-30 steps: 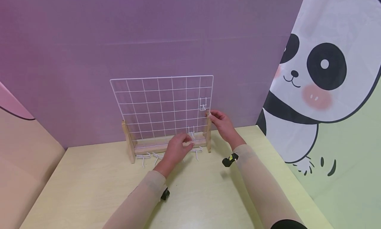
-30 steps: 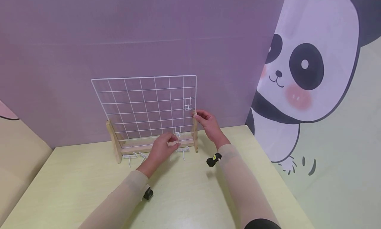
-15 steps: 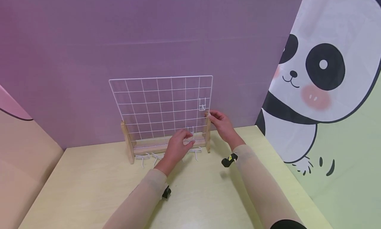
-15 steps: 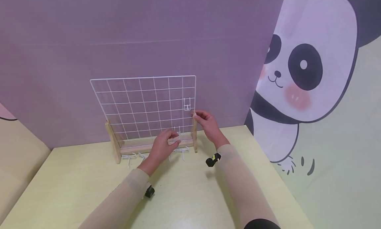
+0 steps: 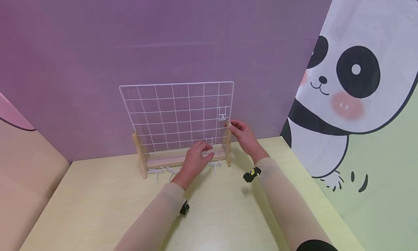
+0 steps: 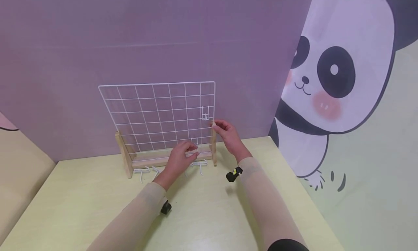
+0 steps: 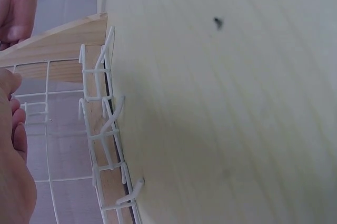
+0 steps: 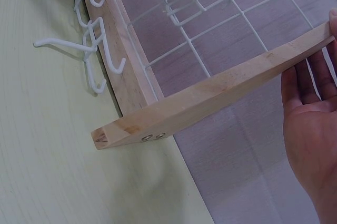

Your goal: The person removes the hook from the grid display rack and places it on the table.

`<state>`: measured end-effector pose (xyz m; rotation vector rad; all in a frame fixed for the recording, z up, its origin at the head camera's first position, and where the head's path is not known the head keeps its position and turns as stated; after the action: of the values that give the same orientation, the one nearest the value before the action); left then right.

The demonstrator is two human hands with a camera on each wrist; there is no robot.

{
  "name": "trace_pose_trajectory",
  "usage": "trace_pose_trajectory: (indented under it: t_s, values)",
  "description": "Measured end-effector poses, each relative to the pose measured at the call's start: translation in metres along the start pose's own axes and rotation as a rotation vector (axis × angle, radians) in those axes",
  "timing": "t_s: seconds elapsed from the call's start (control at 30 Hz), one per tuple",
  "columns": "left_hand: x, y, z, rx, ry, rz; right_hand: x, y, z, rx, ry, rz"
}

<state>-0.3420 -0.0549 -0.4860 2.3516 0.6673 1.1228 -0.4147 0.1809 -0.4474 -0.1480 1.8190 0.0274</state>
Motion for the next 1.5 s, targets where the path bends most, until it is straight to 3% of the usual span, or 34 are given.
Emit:
trace_pose_trajectory:
  t_s: [0.8, 1.2, 1.5]
  values:
    - [-0.005, -0.004, -0.001, 0.080, 0.036, 0.020, 0.001, -0.002, -0.002, -0.005, 0.031, -0.006]
    - [0.001, 0.005, -0.011, 0.150, -0.111, -0.022, 0.000, -0.001, -0.001, -0.009, 0.020, 0.004]
    - [0.013, 0.014, -0.016, 0.161, -0.138, 0.026, 0.003, 0.001, -0.002, -0.007, 0.030, -0.027]
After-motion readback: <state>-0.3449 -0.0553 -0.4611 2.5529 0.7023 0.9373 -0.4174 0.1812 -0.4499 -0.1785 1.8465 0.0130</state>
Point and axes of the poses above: each hand's wrist, its own z-axis away from the middle knuckle, its own y-axis out of the back of the hand, x = y × z, the point moved 1 cm from there along -z, towards the middle knuckle, and after that the axes turned 4 degrees about x, right-handed, at the moved point
